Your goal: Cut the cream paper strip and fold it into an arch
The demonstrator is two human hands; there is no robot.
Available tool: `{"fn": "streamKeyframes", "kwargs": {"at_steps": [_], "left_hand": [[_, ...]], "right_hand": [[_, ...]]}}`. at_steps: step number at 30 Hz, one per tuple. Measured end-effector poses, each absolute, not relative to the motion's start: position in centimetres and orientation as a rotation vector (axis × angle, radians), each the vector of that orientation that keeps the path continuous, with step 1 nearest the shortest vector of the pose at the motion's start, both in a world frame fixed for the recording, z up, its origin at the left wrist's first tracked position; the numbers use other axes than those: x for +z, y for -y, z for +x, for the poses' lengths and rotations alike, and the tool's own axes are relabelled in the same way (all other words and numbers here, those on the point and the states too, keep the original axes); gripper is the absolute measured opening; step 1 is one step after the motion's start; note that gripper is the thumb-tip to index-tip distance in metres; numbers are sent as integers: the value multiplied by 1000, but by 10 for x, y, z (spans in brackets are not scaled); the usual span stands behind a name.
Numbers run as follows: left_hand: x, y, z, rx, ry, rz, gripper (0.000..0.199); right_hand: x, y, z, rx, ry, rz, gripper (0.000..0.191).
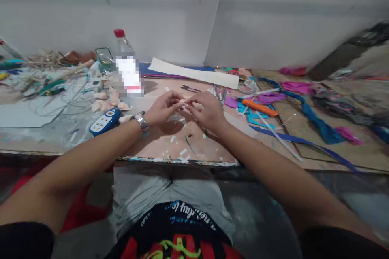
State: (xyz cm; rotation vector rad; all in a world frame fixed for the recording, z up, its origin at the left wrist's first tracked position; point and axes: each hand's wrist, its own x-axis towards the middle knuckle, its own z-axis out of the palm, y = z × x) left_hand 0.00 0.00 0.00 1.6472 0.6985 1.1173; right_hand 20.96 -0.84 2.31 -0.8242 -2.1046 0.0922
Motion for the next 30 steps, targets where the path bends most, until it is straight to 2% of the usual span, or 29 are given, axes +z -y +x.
{"fn": "streamKeyframes", "kwargs": {"at_steps": [25, 30], "left_hand": [[6, 2, -5, 1128, -753, 1938, 41], [6, 2, -5, 1123, -759, 1939, 39]], "right_hand": [[14, 7, 211, 137, 2194, -961, 8], [14, 6, 210, 119, 2167, -956, 16]]}}
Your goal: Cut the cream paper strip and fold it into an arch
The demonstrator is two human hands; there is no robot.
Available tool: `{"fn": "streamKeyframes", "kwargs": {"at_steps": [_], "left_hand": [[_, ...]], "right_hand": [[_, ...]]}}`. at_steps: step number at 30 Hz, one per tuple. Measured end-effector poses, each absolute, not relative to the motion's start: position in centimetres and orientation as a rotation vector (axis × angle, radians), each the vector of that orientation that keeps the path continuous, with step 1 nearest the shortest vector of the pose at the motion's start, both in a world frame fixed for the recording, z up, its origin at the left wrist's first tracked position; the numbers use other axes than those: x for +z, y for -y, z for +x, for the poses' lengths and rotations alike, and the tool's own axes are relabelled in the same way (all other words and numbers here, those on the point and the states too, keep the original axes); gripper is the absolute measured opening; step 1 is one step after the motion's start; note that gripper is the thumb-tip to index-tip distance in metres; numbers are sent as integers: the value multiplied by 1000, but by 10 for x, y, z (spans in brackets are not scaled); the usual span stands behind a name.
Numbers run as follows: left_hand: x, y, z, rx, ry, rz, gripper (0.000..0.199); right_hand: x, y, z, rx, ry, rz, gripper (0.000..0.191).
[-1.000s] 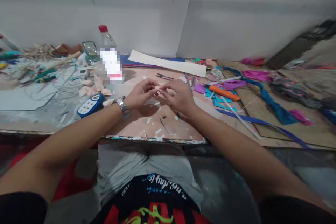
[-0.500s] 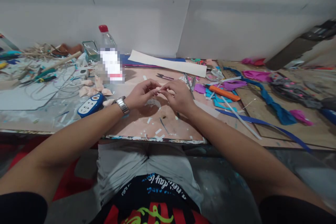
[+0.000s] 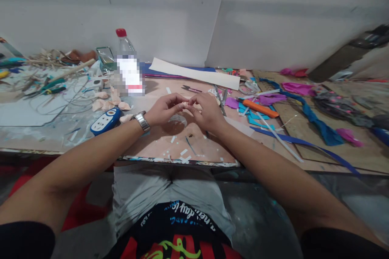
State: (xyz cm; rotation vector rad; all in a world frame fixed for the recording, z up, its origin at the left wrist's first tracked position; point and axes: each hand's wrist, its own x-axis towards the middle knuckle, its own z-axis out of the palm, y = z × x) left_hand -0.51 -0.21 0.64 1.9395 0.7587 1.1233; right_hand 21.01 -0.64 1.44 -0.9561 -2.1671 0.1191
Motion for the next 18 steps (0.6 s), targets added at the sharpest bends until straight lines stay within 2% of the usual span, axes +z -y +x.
{"fn": "streamKeyframes", "kwargs": {"at_steps": [8, 18], "left_hand": [[8, 5, -5, 1117, -786, 1948, 40], [8, 2, -6, 1129, -795, 1963, 45]], "right_hand": [[17, 5, 211, 132, 2142, -956, 32], [21, 7, 211, 130, 2160, -922, 14]]}}
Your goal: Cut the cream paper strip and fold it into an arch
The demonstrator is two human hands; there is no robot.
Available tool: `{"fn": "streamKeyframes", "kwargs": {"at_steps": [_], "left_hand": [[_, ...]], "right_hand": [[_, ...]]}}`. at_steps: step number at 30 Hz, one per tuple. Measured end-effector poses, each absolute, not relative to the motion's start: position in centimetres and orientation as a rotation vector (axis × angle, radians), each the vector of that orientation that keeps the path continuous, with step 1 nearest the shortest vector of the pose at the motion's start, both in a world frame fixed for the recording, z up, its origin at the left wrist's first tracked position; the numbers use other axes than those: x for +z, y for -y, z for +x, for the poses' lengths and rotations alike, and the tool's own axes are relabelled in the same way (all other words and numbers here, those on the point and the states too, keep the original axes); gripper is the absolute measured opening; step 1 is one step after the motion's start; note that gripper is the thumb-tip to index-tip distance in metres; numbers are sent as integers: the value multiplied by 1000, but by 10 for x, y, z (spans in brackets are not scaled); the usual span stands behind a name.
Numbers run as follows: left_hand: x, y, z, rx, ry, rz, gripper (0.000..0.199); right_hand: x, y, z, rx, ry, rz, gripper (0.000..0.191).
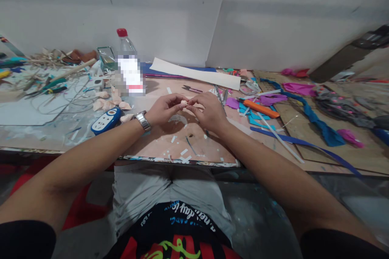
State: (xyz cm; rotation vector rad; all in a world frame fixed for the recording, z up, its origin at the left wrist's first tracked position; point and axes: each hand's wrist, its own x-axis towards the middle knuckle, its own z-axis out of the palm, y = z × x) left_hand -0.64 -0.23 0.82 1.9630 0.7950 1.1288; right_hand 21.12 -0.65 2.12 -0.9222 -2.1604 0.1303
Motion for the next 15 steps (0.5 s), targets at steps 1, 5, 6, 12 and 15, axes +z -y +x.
{"fn": "streamKeyframes", "kwargs": {"at_steps": [1, 5, 6, 12, 15], "left_hand": [[7, 1, -7, 1147, -800, 1985, 44], [4, -3, -9, 1200, -787, 2115, 38], [3, -4, -9, 1197, -779, 2132, 38], [6, -2, -9, 1150, -793, 2182, 39], [9, 1, -8, 1119, -797, 2166, 41]], "right_hand": [[22, 7, 211, 133, 2160, -924, 14], [21, 8, 211, 134, 2145, -933, 17], [21, 8, 211, 134, 2141, -933, 18], [18, 8, 211, 141, 2135, -946, 25], [17, 7, 211, 122, 2131, -938, 28]]}}
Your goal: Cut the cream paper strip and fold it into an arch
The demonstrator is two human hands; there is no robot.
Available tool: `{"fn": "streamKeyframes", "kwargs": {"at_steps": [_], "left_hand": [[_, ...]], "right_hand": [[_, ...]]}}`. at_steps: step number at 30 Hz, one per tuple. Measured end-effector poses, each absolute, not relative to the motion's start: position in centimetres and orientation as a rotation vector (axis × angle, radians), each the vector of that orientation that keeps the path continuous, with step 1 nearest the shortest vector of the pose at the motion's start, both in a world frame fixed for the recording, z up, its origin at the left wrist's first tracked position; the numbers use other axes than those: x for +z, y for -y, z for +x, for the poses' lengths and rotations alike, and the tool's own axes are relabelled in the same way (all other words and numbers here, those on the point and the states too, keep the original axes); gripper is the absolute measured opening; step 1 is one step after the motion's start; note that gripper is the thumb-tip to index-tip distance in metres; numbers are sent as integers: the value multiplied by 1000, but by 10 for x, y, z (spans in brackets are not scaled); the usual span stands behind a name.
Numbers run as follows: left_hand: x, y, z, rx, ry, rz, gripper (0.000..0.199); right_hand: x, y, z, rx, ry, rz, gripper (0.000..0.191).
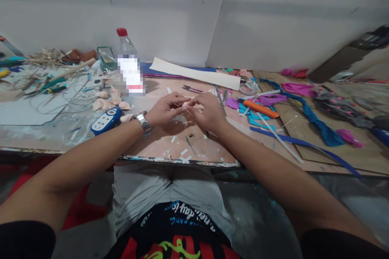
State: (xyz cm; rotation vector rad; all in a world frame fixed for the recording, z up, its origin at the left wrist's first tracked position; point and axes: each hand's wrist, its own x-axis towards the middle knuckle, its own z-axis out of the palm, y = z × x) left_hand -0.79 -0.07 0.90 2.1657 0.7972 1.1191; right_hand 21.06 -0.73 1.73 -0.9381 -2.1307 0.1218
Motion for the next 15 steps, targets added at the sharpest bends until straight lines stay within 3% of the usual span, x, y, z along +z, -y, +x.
{"fn": "streamKeyframes", "kwargs": {"at_steps": [7, 15], "left_hand": [[6, 0, -7, 1128, -769, 2011, 41], [5, 1, -1, 1191, -798, 1801, 44]], "right_hand": [[21, 9, 209, 137, 2116, -938, 39], [23, 9, 210, 141, 2109, -928, 29]]}}
